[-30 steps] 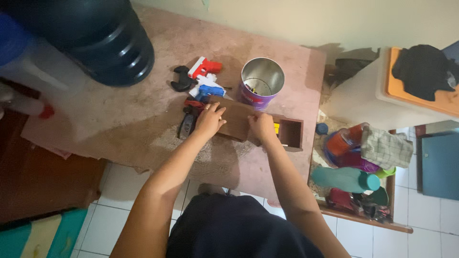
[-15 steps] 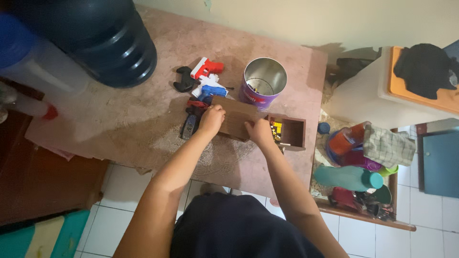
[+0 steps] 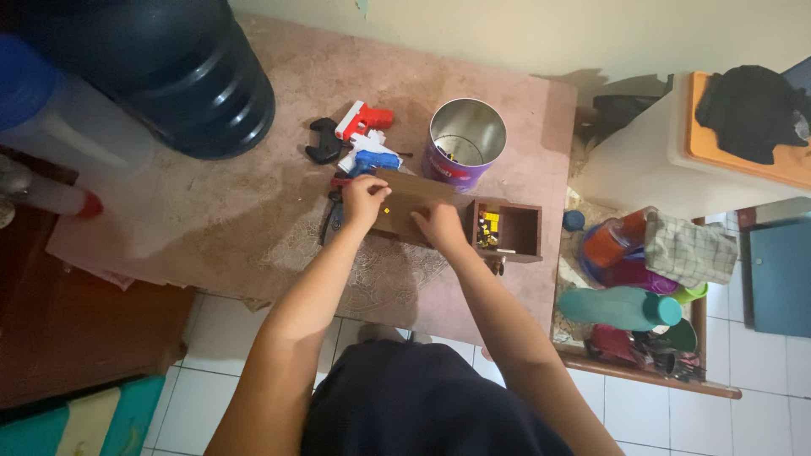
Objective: The person picks up several toy pieces, a toy car, and a toy gun from a table and places them into a wooden box and a purple tin container, then closes the wooden box.
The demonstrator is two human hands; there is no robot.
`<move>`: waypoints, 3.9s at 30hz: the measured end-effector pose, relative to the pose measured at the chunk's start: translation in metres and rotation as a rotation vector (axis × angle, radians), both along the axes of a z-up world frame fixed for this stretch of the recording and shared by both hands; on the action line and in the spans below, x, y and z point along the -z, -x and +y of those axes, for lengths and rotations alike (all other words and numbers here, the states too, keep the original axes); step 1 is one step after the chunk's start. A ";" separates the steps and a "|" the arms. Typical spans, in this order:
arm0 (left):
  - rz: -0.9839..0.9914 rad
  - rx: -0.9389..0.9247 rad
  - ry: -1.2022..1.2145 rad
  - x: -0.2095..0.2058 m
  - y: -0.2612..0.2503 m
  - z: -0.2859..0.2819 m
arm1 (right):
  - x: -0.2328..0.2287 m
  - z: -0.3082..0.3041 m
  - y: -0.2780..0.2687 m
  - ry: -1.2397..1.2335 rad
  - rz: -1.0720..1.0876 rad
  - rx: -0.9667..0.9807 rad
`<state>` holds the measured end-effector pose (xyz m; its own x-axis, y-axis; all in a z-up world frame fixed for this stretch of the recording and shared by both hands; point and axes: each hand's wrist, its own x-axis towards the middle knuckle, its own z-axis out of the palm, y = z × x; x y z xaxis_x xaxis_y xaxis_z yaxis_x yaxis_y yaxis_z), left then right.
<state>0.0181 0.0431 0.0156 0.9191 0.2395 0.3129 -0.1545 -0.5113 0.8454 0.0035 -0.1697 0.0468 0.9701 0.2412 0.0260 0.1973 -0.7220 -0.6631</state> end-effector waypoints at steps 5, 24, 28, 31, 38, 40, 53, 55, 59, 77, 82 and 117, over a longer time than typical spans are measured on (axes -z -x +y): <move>0.072 -0.009 0.204 0.001 -0.001 0.008 | 0.003 0.041 -0.003 -0.087 -0.187 -0.140; 0.074 0.304 0.011 -0.075 0.024 -0.086 | 0.062 -0.033 -0.043 -1.370 0.694 0.292; -0.059 0.385 0.006 -0.058 0.011 -0.127 | 0.038 -0.077 -0.027 -1.258 0.570 0.286; -0.085 0.443 0.027 -0.042 0.002 -0.159 | 0.034 -0.110 -0.025 -1.198 0.523 0.297; -0.008 0.592 -0.062 -0.010 -0.010 -0.211 | 0.068 -0.180 -0.020 -1.360 0.597 0.448; 0.036 0.641 -0.085 0.003 -0.010 -0.219 | 0.090 -0.194 -0.025 -1.257 0.688 0.551; 0.141 0.801 -0.597 0.052 -0.002 -0.242 | 0.132 -0.193 -0.029 -0.425 0.428 0.389; 0.270 0.763 -0.585 0.046 -0.001 -0.242 | 0.131 -0.194 -0.031 -0.288 0.397 0.366; 0.154 0.856 -0.836 0.034 0.001 -0.239 | 0.132 -0.195 -0.030 -0.315 0.383 0.293; 0.343 0.665 -0.416 0.040 0.016 -0.228 | 0.119 -0.186 -0.042 0.070 0.303 0.236; 0.031 0.706 -0.557 0.019 0.025 -0.208 | 0.106 -0.178 -0.041 0.097 0.374 0.210; 0.407 -0.102 -0.155 0.050 0.164 -0.053 | 0.120 -0.026 0.074 -0.153 0.279 -0.279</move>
<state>-0.1456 -0.0098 -0.0341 0.9490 0.3140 -0.0303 0.2327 -0.6320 0.7393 -0.0706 -0.1957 -0.0727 0.8432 0.5092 -0.1724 0.1688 -0.5552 -0.8144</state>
